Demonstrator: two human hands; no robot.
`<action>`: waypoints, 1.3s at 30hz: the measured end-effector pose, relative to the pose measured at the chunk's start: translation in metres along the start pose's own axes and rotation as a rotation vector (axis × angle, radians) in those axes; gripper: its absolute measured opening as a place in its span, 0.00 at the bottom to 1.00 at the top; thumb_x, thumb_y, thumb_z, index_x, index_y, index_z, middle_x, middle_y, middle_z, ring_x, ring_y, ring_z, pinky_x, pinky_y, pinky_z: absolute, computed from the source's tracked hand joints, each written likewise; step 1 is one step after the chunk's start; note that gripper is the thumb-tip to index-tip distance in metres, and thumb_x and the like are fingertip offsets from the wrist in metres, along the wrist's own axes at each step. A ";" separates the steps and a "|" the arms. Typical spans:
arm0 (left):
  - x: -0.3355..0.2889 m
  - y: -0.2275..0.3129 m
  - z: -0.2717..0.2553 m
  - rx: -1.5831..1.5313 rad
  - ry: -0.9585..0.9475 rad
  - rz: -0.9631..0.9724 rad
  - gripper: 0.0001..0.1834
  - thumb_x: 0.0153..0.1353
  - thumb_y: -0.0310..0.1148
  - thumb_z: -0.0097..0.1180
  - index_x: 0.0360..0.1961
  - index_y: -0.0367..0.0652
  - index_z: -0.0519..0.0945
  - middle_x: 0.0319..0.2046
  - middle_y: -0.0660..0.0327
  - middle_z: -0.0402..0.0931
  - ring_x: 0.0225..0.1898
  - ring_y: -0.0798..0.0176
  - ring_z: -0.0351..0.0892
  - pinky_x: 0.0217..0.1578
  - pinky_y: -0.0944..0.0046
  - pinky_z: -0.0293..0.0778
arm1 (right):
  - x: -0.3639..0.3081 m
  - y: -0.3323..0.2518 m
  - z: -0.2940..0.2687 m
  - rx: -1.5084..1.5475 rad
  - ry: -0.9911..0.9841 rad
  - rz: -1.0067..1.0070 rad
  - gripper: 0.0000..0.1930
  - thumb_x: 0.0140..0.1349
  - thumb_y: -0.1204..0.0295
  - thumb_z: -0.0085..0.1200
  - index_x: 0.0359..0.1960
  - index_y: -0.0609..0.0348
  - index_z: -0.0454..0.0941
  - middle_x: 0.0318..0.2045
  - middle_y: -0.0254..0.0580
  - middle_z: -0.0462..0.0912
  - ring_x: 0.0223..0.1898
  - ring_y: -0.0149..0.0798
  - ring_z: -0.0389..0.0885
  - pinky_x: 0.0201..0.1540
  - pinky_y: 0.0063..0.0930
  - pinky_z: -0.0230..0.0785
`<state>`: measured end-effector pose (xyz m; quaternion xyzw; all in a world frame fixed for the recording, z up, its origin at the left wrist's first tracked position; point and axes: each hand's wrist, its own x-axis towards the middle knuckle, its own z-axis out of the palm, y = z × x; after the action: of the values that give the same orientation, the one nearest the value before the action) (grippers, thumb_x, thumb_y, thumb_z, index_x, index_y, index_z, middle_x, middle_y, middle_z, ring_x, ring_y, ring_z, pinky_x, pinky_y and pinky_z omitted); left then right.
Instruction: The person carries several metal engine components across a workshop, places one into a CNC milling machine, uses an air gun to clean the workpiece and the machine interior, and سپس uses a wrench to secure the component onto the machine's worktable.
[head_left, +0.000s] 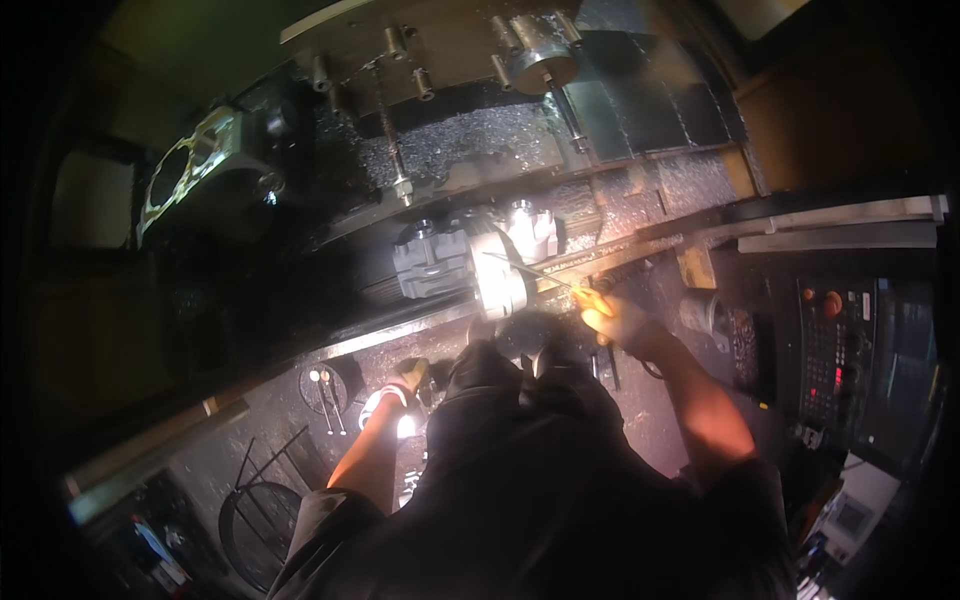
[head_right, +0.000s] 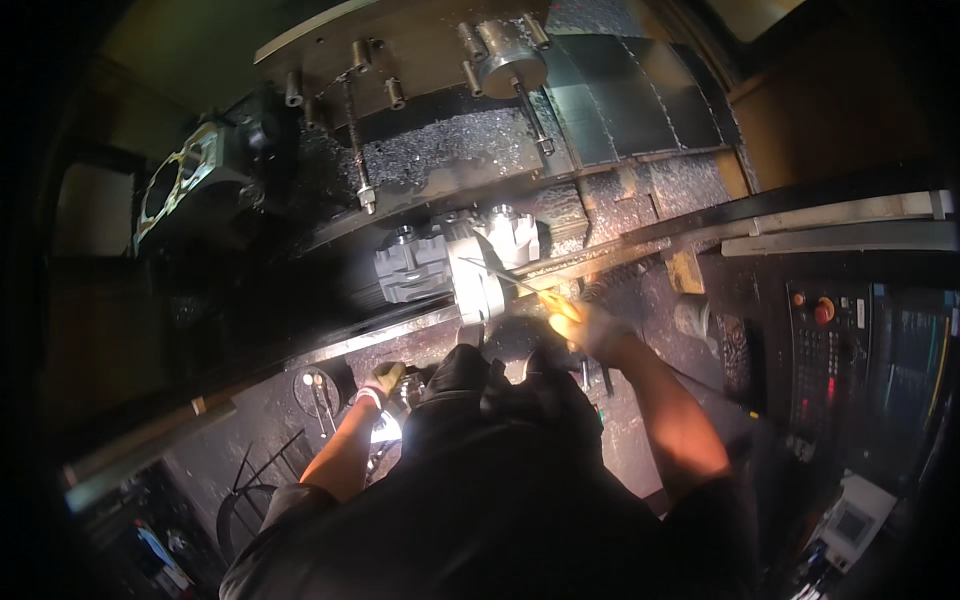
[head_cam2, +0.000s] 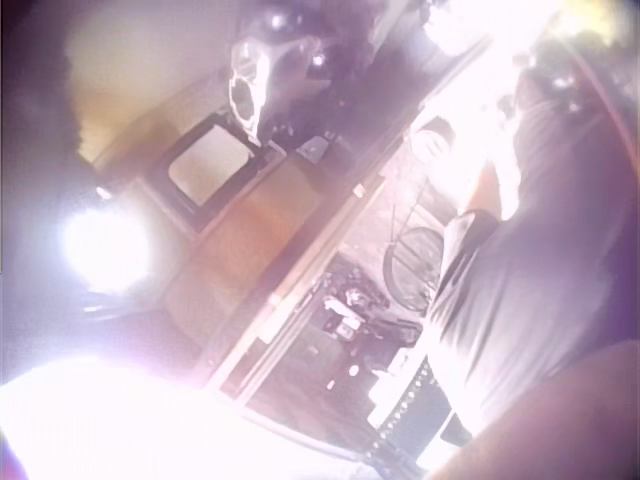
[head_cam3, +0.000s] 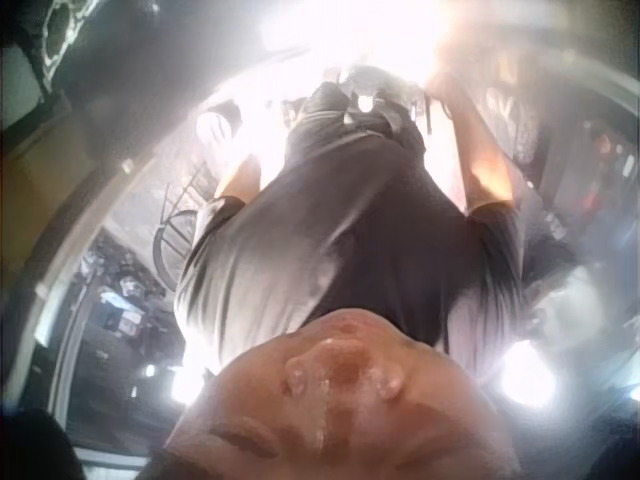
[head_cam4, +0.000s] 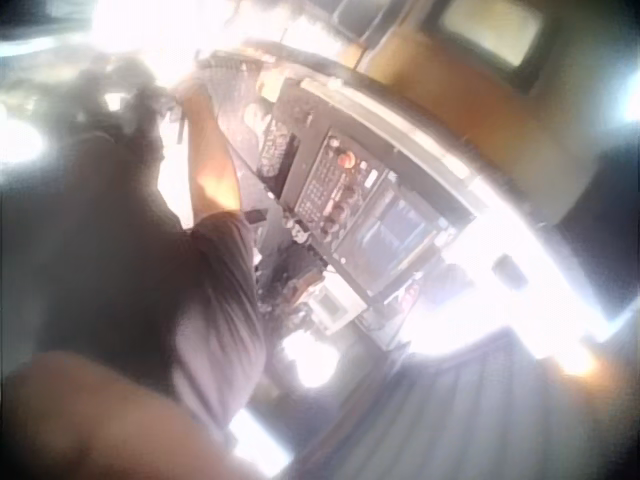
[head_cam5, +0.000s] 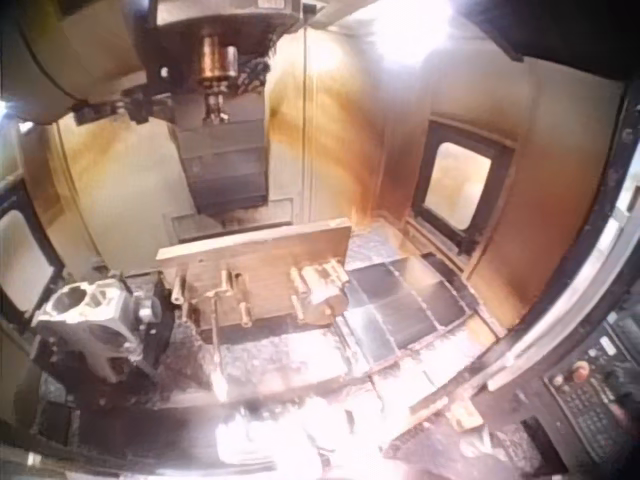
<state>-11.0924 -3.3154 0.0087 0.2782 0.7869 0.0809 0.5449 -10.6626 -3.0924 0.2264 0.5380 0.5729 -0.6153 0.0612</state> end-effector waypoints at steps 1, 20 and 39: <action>0.010 0.013 0.002 -0.056 0.000 0.039 0.30 0.68 0.54 0.57 0.58 0.39 0.81 0.55 0.52 0.83 0.57 0.50 0.81 0.60 0.56 0.71 | -0.009 0.018 0.000 -0.193 0.074 -0.033 0.26 0.73 0.55 0.49 0.69 0.50 0.70 0.52 0.52 0.81 0.40 0.53 0.84 0.49 0.38 0.74; 0.034 0.049 -0.018 -0.159 -0.206 -0.001 0.33 0.67 0.55 0.55 0.59 0.37 0.80 0.53 0.50 0.83 0.55 0.51 0.80 0.60 0.56 0.70 | -0.010 -0.147 0.111 -1.017 0.008 0.255 0.15 0.66 0.70 0.56 0.52 0.60 0.76 0.46 0.55 0.85 0.50 0.53 0.86 0.50 0.42 0.80; -0.006 0.007 0.046 -0.198 -0.001 0.084 0.22 0.68 0.47 0.58 0.49 0.37 0.83 0.40 0.58 0.86 0.42 0.59 0.82 0.47 0.59 0.75 | -0.113 0.112 0.017 0.539 0.436 -0.523 0.12 0.68 0.70 0.61 0.51 0.56 0.79 0.49 0.39 0.82 0.52 0.34 0.80 0.54 0.34 0.75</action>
<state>-11.0473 -3.3210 -0.0013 0.2561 0.7623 0.1809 0.5662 -10.5481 -3.2040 0.2332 0.4887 0.5081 -0.6099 -0.3619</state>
